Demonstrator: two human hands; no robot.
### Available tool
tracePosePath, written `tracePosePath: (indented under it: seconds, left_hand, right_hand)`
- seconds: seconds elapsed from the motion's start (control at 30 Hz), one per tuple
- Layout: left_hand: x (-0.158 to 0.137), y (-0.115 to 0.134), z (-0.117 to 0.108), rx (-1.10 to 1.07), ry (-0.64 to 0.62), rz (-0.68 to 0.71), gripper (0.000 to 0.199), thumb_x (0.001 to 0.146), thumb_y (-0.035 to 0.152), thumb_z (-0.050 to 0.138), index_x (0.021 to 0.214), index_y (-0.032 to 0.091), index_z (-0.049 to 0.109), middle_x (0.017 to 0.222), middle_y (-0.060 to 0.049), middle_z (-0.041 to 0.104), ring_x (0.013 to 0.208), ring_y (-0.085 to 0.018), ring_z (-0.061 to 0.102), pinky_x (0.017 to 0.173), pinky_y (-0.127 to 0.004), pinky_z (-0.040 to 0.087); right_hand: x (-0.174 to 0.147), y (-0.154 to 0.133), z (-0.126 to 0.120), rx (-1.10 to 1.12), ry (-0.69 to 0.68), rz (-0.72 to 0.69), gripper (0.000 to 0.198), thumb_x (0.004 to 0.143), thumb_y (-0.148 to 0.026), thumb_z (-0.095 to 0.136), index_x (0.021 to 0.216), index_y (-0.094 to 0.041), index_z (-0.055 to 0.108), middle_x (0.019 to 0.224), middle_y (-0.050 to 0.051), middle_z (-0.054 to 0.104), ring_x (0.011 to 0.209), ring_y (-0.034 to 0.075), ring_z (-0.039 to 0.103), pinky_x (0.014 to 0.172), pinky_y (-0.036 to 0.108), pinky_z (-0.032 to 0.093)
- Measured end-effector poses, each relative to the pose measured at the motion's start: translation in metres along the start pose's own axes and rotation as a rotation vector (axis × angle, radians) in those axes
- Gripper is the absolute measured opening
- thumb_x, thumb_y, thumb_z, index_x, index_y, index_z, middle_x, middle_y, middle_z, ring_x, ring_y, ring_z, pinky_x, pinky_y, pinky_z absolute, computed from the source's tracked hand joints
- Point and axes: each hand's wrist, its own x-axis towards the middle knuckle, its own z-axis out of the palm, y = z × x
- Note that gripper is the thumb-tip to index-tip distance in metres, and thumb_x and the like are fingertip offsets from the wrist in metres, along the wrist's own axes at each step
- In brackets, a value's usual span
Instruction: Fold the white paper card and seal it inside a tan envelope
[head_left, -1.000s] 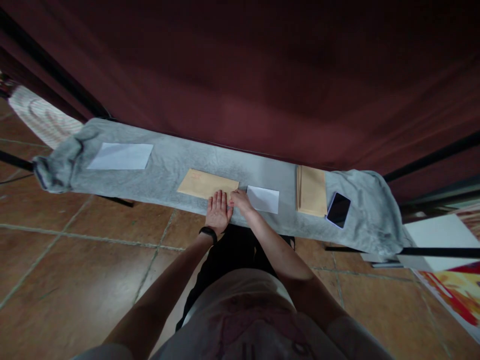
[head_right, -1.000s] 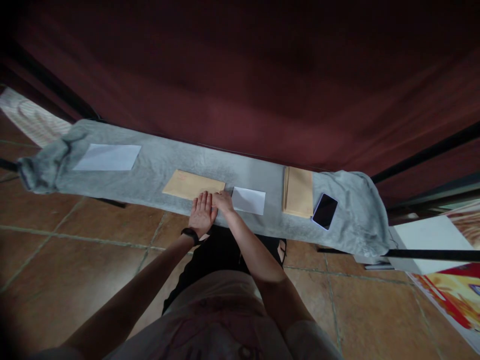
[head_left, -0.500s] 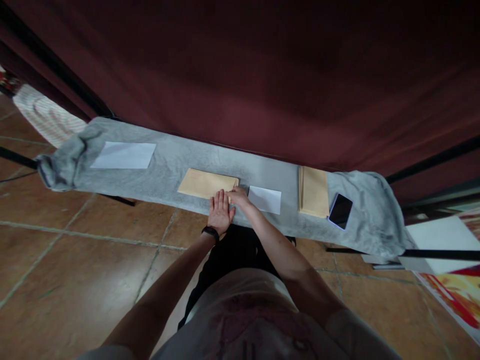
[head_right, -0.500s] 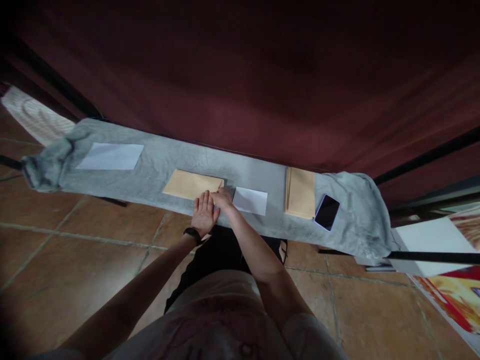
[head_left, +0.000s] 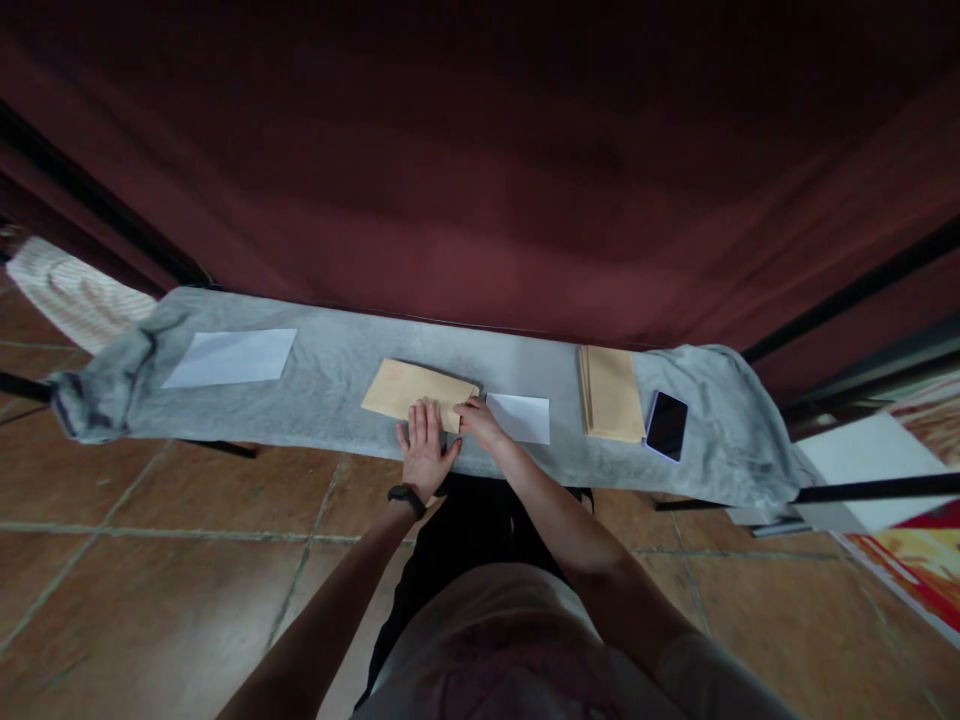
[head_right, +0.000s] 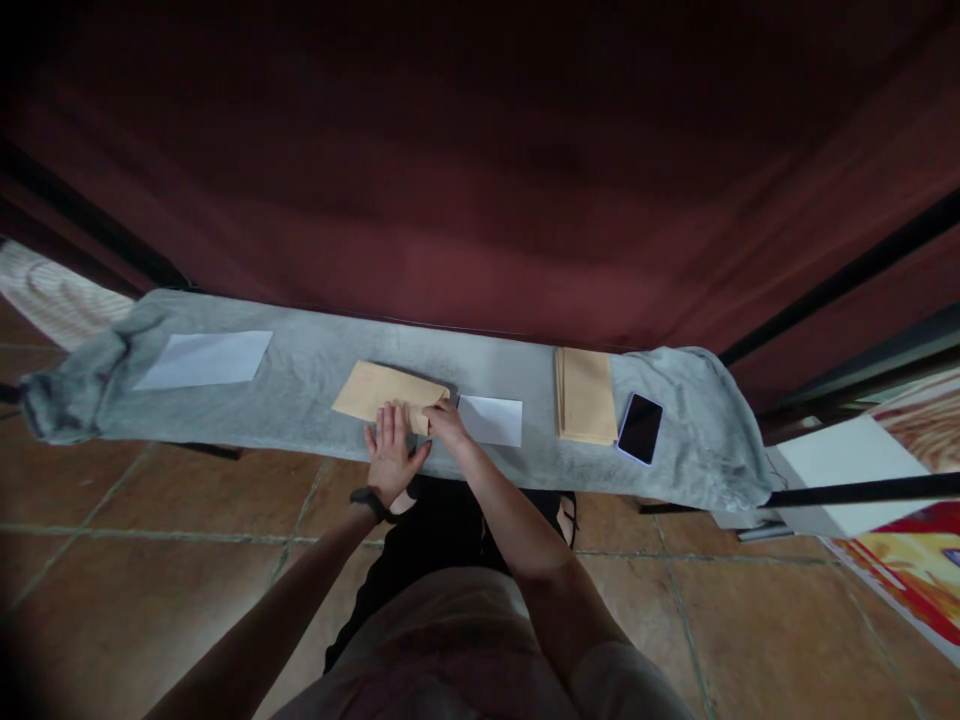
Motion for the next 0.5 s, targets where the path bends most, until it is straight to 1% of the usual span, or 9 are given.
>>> tracePosePath:
  seconds: [0.03,0.1,0.17,0.27,0.33,0.43,0.47,0.5]
  left_hand:
    - [0.005,-0.001,-0.006,0.011,-0.014,0.018,0.092,0.089,0.048,0.054,0.158,0.014,0.004,0.164,-0.019,0.009,0.151,-0.034,0.007,0.118,-0.062,0.008]
    - [0.018,-0.003,-0.019,0.032,-0.076,0.101,0.097,0.083,0.047,0.062,0.158,0.018,0.008,0.164,-0.018,0.003,0.151,-0.036,0.005,0.117,-0.063,0.007]
    - [0.032,-0.005,-0.032,0.05,-0.156,0.208,0.101,0.078,0.046,0.068,0.158,0.019,0.012,0.164,-0.018,0.002,0.151,-0.038,0.005,0.117,-0.064,0.005]
    - [0.048,-0.006,-0.047,0.062,-0.265,0.348,0.104,0.073,0.045,0.072,0.157,0.018,0.018,0.164,-0.021,0.006,0.15,-0.04,0.007,0.116,-0.065,0.003]
    - [0.053,-0.003,-0.052,0.055,-0.315,0.417,0.105,0.07,0.045,0.073,0.157,0.018,0.02,0.163,-0.022,0.011,0.15,-0.04,0.009,0.115,-0.065,0.001]
    - [0.052,0.007,-0.054,0.016,-0.381,0.488,0.106,0.069,0.044,0.073,0.157,0.02,0.018,0.16,-0.021,0.024,0.15,-0.039,0.011,0.115,-0.065,-0.003]
    - [0.051,0.012,-0.052,0.0,-0.408,0.498,0.109,0.069,0.044,0.073,0.157,0.02,0.016,0.16,-0.02,0.024,0.15,-0.039,0.011,0.115,-0.065,-0.004]
    - [0.05,0.016,-0.051,-0.015,-0.44,0.503,0.112,0.067,0.045,0.074,0.158,0.021,0.014,0.161,-0.02,0.022,0.15,-0.039,0.01,0.115,-0.065,-0.003]
  right_hand:
    - [-0.003,0.0,-0.005,0.0,0.012,-0.003,0.008,0.069,-0.027,0.059,0.074,-0.022,0.054,0.069,-0.005,0.06,0.071,0.016,0.061,0.064,0.025,0.049]
    - [-0.012,-0.001,-0.017,-0.001,0.022,-0.016,0.008,0.067,-0.028,0.059,0.073,-0.022,0.057,0.071,-0.004,0.062,0.073,0.016,0.06,0.064,0.024,0.049]
    - [-0.023,-0.003,-0.031,-0.002,0.014,-0.026,0.011,0.066,-0.029,0.06,0.074,-0.021,0.06,0.072,-0.004,0.063,0.076,0.017,0.061,0.064,0.024,0.048]
    - [-0.043,-0.008,-0.052,0.032,-0.061,-0.024,0.018,0.064,-0.032,0.063,0.078,-0.022,0.062,0.076,-0.002,0.065,0.08,0.019,0.062,0.069,0.027,0.049]
    - [-0.056,-0.01,-0.065,0.067,-0.116,-0.007,0.021,0.064,-0.034,0.065,0.081,-0.023,0.061,0.079,-0.001,0.066,0.083,0.02,0.063,0.072,0.029,0.05]
    - [-0.073,-0.01,-0.082,0.066,-0.102,0.037,0.022,0.064,-0.037,0.064,0.08,-0.024,0.058,0.076,-0.002,0.065,0.082,0.021,0.064,0.071,0.03,0.049]
    - [-0.077,-0.009,-0.087,0.063,-0.09,0.054,0.022,0.064,-0.038,0.064,0.08,-0.024,0.057,0.074,-0.002,0.064,0.08,0.021,0.064,0.07,0.03,0.049]
    - [-0.081,-0.008,-0.092,0.062,-0.085,0.069,0.023,0.063,-0.038,0.064,0.079,-0.024,0.057,0.073,-0.002,0.063,0.08,0.021,0.064,0.07,0.03,0.049]
